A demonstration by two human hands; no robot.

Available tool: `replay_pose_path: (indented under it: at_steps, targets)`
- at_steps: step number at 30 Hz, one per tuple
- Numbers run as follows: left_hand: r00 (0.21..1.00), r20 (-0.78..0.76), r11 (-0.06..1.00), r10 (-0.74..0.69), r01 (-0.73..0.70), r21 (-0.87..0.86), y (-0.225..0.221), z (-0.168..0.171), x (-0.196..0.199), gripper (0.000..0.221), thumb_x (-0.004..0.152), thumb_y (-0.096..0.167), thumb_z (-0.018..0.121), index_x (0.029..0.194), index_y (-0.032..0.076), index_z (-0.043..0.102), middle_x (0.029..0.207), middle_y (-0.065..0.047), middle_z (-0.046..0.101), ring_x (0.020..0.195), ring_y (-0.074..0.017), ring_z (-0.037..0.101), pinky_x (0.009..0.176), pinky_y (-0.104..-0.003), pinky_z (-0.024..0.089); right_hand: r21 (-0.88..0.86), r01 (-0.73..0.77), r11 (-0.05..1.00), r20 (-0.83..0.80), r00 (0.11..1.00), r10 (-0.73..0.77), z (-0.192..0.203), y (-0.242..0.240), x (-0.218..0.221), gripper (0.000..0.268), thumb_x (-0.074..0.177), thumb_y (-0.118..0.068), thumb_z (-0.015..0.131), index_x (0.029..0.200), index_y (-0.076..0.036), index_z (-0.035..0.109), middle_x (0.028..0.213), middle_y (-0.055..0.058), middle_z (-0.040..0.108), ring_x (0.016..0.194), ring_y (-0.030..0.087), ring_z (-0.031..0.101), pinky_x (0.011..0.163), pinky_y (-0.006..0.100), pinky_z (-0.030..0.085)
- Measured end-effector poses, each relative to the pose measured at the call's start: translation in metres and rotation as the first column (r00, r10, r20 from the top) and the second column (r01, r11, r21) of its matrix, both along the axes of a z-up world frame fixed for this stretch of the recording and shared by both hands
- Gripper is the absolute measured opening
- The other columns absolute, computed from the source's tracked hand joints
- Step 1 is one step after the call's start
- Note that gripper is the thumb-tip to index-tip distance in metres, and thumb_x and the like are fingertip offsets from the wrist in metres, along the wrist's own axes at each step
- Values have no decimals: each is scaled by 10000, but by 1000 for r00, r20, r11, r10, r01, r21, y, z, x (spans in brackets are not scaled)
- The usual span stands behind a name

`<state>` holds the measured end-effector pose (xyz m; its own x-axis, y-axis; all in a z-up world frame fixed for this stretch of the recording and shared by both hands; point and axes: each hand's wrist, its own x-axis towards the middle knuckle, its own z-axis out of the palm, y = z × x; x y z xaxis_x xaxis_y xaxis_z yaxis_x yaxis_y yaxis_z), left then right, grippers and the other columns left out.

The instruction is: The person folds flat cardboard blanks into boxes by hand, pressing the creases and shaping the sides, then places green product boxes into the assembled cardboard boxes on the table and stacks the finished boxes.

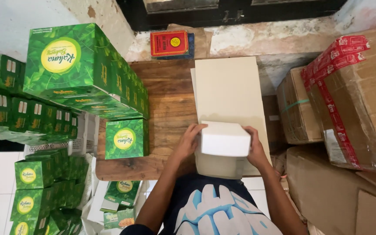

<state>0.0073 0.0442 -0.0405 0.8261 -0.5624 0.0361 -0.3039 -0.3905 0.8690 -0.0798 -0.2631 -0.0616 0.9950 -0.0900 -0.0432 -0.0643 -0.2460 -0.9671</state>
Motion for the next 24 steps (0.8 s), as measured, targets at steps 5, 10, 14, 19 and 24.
replay_pose_path:
  at_steps: [5, 10, 14, 19, 24]
  targets:
    - [1000, 8, 998, 4, -4, -65, 14, 21, -10, 693, 852, -83, 575, 1452, 264, 567, 1313, -109, 548, 1256, -441, 588, 1045, -538, 501, -10, -131, 991, -113, 985, 129, 69, 13, -9, 693, 782, 198, 578, 1399, -87, 444, 1624, 223, 338, 1435, 506, 367, 1132, 660, 367]
    - [999, 35, 997, 3, -1, -74, 20, 15, -22, 520, 925, 34, 618, 1400, 246, 634, 1301, -157, 575, 1272, -469, 562, 1069, -567, 468, -8, -125, 992, -153, 981, 123, 62, 9, -18, 578, 824, 182, 520, 1335, -89, 514, 1673, 229, 244, 1465, 529, 300, 1145, 664, 348]
    - [1000, 12, 995, 8, -7, -100, 24, 7, -34, 471, 960, 88, 601, 1403, 242, 647, 1330, -180, 566, 1300, -467, 539, 1097, -561, 433, 189, -90, 978, -185, 975, 126, 26, 2, -25, 363, 919, 31, 495, 1264, -71, 546, 1691, 192, 242, 1454, 478, 361, 1124, 609, 379]
    - [996, -73, 993, -47, 39, -115, 25, 34, -51, 486, 959, 270, 672, 1439, 233, 605, 1505, -211, 462, 1393, -502, 442, 1143, -605, 366, 195, -58, 979, -224, 969, 102, 20, 10, -43, 464, 867, -70, 721, 1267, -54, 487, 1664, 274, 217, 1394, 580, 394, 1097, 628, 416]
    - [981, -189, 999, 42, -44, -7, 17, 79, -69, 648, 987, 295, 653, 1576, 225, 392, 1663, -275, 126, 1341, -565, 439, 1081, -647, 429, 133, 61, 989, -278, 960, -22, 37, 29, -53, 672, 863, -106, 772, 1428, -90, 410, 1613, 228, 320, 1341, 466, 503, 1040, 546, 487]
